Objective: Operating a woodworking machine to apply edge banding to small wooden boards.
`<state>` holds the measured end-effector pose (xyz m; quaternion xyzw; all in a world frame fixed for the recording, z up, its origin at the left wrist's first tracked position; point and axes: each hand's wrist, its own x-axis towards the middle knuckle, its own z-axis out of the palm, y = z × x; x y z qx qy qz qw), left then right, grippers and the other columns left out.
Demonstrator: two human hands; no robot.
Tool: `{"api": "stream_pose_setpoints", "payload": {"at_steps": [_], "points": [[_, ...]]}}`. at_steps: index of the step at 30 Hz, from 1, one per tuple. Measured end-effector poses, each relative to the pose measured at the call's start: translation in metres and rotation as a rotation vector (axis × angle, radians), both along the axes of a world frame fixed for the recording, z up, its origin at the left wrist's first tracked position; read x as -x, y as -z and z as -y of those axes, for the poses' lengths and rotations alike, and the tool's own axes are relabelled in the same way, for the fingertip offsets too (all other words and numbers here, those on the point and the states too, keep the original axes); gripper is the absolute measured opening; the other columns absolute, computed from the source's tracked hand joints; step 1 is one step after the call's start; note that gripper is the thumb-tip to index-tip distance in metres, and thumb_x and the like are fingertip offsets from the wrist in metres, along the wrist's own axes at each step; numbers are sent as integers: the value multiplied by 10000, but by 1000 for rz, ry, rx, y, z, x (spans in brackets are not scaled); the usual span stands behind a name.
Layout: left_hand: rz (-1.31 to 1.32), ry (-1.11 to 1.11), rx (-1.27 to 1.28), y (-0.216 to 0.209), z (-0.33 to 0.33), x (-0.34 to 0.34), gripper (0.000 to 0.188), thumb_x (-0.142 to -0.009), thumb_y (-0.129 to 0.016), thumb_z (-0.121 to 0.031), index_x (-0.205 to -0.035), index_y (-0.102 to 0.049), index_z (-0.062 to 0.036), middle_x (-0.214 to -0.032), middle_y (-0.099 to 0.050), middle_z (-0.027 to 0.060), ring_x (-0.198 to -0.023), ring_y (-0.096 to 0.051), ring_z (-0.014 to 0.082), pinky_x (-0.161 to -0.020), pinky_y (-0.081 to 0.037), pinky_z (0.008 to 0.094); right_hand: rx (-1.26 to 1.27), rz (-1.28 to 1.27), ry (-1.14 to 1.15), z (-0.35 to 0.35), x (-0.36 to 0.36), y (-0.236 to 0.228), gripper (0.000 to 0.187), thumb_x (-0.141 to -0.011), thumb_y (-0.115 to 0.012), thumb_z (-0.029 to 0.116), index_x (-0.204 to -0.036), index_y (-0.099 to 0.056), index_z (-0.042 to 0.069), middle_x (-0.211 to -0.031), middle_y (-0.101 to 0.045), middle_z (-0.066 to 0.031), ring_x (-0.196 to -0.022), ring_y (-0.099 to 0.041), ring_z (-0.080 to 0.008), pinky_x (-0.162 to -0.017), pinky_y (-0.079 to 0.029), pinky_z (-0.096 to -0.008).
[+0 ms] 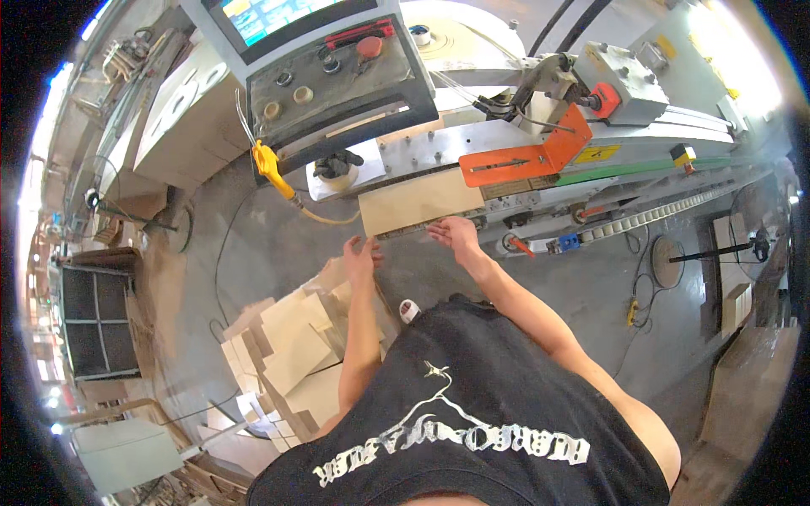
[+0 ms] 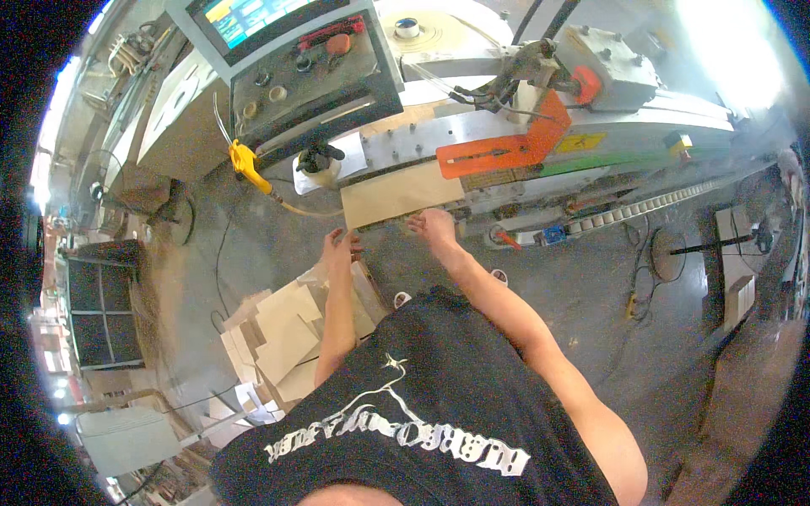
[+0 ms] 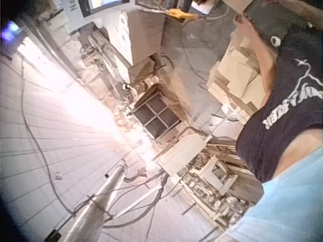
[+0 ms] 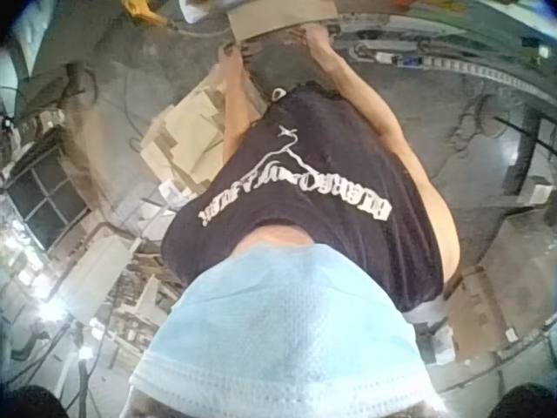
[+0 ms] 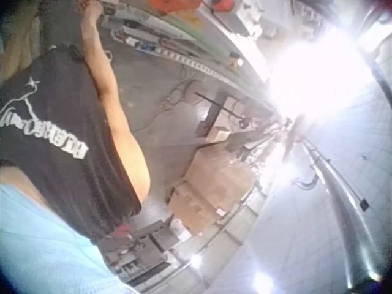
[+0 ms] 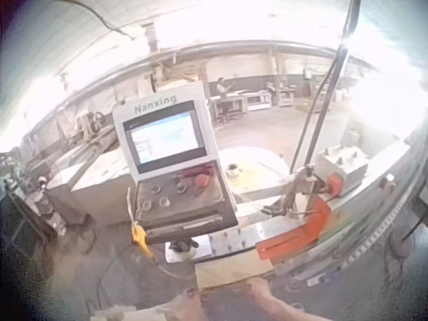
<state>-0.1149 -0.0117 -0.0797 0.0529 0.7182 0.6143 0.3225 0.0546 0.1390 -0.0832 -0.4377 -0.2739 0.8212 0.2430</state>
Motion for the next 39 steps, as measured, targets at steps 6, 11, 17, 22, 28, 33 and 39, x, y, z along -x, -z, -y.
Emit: {"api": "stream_pose_setpoints", "payload": {"at_steps": [6, 11, 17, 22, 28, 33, 39], "points": [[-48, 192, 41, 0, -23, 12, 474, -880, -611, -175, -1269, -427, 22, -847, -661, 119, -619, -625, 161, -511, -458, 274, 24, -70, 184, -9, 8, -3, 256, -847, -436, 15, -1041, -504, -138, -1037, -618, -229, -976, -642, -332, -795, -565, -390], [-32, 433, 114, -9, -54, -14, 383, -877, -604, -154, -1209, -500, 8, -801, -656, 98, -598, -599, 139, -507, -440, 253, 93, 4, 320, -40, -25, 0, 267, -825, -400, -8, -1041, -486, -139, -1031, -609, -244, -988, -633, -351, -837, -555, -431], [57, 686, 14, -24, -101, -68, 353, -890, -598, -155, -1206, -509, -25, -806, -663, 74, -589, -586, 111, -494, -420, 234, 55, 123, 452, -101, -91, 5, 242, -830, -391, 8, -1008, -493, -121, -972, -626, -234, -891, -660, -340, -788, -564, -436], [248, 757, -170, -19, -139, -115, 338, -886, -591, -129, -1201, -502, -43, -798, -652, 56, -583, -573, 104, -484, -405, 224, -13, 190, 551, -140, -140, 20, 257, -838, -392, 13, -1032, -519, -98, -971, -642, -197, -896, -666, -301, -772, -567, -398], [347, 885, -215, -22, -161, -159, 398, -861, -580, -129, -1232, -448, -65, -824, -652, 70, -627, -586, 114, -489, -413, 239, -134, 21, 441, -156, -197, 42, 252, -846, -507, 56, -1059, -576, -60, -1008, -650, -166, -882, -653, -262, -769, -552, -359], [245, 833, -301, -8, -142, -144, 320, -823, -544, -129, -1118, -596, -15, -834, -671, 67, -713, -619, 136, -555, -458, 245, -538, 342, 186, -135, -221, 14, 331, -912, -511, 154, -1148, -584, -66, -1138, -626, -153, -1049, -594, -229, -933, -458, -315], [237, 528, -261, 14, -10, -71, 276, -806, -518, -74, -1054, -621, -12, -709, -601, 35, -623, -576, 127, -552, -463, 250, -1163, 1175, -249, -91, -285, 54, 297, -862, -575, 182, -1137, -643, 92, -1167, -627, -94, -1099, -554, -323, -1014, -357, -405]]}}
